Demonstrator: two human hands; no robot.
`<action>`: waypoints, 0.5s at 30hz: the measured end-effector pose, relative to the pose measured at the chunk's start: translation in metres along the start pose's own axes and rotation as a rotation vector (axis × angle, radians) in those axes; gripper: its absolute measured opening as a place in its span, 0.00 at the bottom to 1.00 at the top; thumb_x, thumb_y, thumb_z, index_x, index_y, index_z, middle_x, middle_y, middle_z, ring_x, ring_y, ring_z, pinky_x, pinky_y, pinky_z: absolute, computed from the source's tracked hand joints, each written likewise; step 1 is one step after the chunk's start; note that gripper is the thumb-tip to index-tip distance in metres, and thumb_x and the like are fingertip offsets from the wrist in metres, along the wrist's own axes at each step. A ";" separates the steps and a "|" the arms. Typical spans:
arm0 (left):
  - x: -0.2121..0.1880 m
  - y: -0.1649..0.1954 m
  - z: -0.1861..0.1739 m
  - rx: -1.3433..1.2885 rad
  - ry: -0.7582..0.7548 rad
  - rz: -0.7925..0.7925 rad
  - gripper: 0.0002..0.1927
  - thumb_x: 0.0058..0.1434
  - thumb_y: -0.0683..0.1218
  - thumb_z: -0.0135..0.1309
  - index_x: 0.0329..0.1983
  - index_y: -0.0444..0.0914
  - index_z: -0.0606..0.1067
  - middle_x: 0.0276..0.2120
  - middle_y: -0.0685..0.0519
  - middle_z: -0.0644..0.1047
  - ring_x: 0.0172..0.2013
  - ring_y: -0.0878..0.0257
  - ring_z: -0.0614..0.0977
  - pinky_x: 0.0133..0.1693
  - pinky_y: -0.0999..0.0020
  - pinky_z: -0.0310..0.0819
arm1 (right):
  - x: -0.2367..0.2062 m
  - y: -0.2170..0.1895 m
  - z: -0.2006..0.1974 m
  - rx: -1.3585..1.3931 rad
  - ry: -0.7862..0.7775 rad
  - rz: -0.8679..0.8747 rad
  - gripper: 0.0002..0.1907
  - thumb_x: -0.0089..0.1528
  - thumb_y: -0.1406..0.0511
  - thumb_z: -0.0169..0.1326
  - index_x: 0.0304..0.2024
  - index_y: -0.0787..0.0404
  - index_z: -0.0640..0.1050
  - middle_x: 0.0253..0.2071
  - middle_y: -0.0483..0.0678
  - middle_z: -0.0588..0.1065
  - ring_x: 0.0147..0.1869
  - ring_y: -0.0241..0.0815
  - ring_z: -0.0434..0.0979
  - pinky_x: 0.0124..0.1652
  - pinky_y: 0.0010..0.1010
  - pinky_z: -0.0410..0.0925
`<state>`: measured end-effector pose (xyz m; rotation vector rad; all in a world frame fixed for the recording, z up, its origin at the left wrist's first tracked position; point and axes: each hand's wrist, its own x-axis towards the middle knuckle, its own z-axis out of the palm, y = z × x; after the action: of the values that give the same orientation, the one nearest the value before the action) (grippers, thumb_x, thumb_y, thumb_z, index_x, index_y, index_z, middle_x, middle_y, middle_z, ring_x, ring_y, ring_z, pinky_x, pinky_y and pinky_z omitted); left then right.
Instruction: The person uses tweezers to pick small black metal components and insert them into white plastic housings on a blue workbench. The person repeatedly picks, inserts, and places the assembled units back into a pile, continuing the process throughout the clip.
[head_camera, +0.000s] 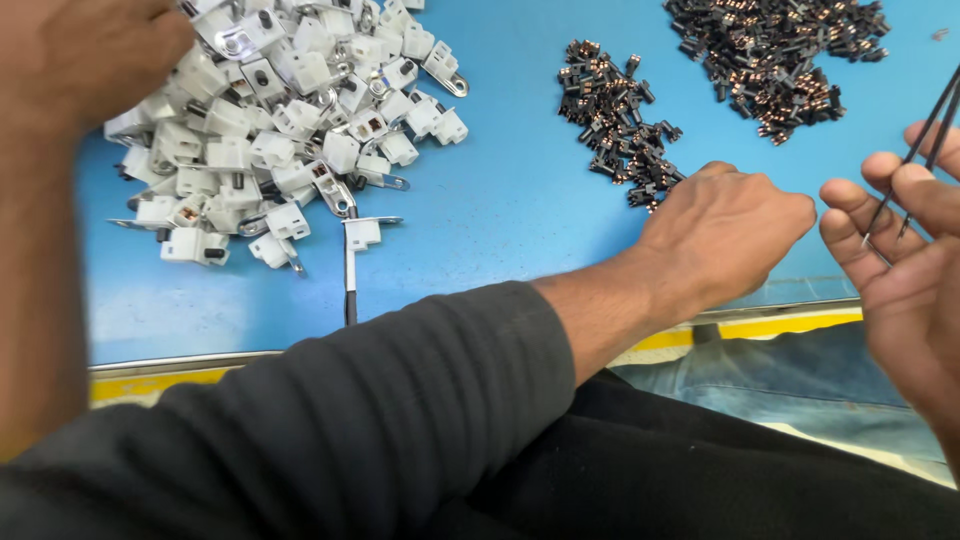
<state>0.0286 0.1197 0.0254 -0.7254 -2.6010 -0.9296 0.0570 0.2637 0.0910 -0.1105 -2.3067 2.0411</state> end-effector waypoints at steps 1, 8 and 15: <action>0.003 0.001 0.000 0.035 -0.020 -0.014 0.07 0.54 0.41 0.54 0.33 0.46 0.80 0.31 0.52 0.83 0.38 0.50 0.83 0.41 0.56 0.79 | 0.001 -0.003 0.001 0.000 -0.025 -0.014 0.18 0.72 0.65 0.49 0.63 0.55 0.64 0.52 0.42 0.71 0.56 0.36 0.76 0.60 0.29 0.72; 0.018 -0.005 0.005 -0.001 -0.140 0.034 0.06 0.56 0.42 0.55 0.34 0.46 0.79 0.31 0.54 0.83 0.38 0.54 0.84 0.50 0.55 0.76 | 0.068 0.019 -0.033 0.087 -0.221 -0.061 0.13 0.73 0.63 0.48 0.60 0.53 0.66 0.53 0.38 0.72 0.58 0.32 0.77 0.61 0.26 0.72; -0.023 -0.030 -0.058 -0.178 0.174 -0.137 0.04 0.55 0.47 0.60 0.33 0.43 0.82 0.33 0.52 0.83 0.42 0.50 0.84 0.49 0.55 0.77 | 0.208 0.051 0.060 -0.304 -0.339 -0.205 0.10 0.75 0.63 0.50 0.57 0.55 0.68 0.50 0.39 0.72 0.53 0.33 0.75 0.58 0.27 0.71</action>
<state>0.0374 0.0538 0.0444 -0.4875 -2.4609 -1.2201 -0.1553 0.2300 0.0327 0.4747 -2.6774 1.7087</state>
